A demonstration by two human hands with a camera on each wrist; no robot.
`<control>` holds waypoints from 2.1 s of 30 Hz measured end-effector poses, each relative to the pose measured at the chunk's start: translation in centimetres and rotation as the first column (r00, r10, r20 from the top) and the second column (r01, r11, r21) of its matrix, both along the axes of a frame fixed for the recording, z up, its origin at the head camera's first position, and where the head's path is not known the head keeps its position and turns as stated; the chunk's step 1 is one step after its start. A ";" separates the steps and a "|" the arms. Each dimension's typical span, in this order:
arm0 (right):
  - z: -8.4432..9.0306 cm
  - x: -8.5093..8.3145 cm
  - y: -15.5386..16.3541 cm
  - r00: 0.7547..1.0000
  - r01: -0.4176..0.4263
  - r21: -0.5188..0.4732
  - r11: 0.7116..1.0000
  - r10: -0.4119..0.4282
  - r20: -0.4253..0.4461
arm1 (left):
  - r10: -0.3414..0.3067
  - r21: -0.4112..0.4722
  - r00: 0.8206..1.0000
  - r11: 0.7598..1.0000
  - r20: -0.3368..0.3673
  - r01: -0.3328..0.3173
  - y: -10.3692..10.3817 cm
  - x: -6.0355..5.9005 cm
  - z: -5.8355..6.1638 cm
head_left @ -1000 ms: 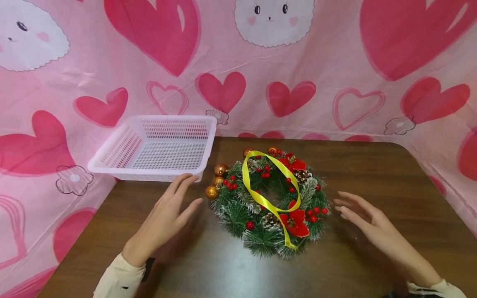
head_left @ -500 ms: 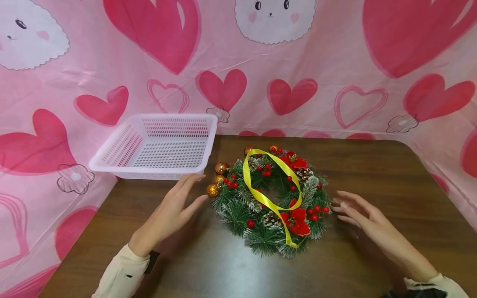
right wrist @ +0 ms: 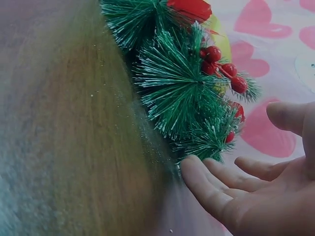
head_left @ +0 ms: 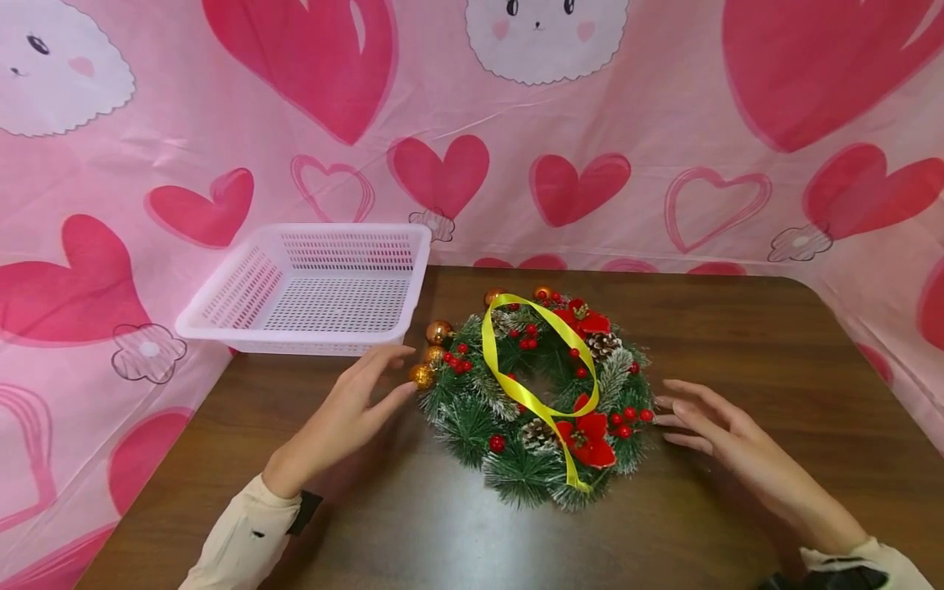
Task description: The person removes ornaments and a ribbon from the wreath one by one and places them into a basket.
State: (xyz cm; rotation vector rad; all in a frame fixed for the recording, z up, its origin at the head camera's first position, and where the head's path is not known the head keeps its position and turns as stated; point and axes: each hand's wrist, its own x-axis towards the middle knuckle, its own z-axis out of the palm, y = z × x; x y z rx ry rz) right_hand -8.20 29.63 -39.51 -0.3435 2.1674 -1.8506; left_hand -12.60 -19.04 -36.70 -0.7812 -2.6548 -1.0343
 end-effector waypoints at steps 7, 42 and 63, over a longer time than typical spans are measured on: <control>0.1 -0.2 0.1 0.999 -0.028 -0.013 1.000 0.028 0.039 | -0.026 0.032 0.997 0.999 0.068 0.024 -0.1 -0.7 -0.5; -1.8 0.2 -0.4 1.000 -0.002 0.079 0.997 0.000 0.024 | -0.107 0.191 0.881 0.981 0.461 0.020 -0.3 -3.4 -2.4; -2.4 0.5 -0.1 0.999 0.026 0.137 0.990 -0.032 0.042 | -0.075 0.210 0.914 0.978 0.399 -0.012 0.3 -3.2 -2.8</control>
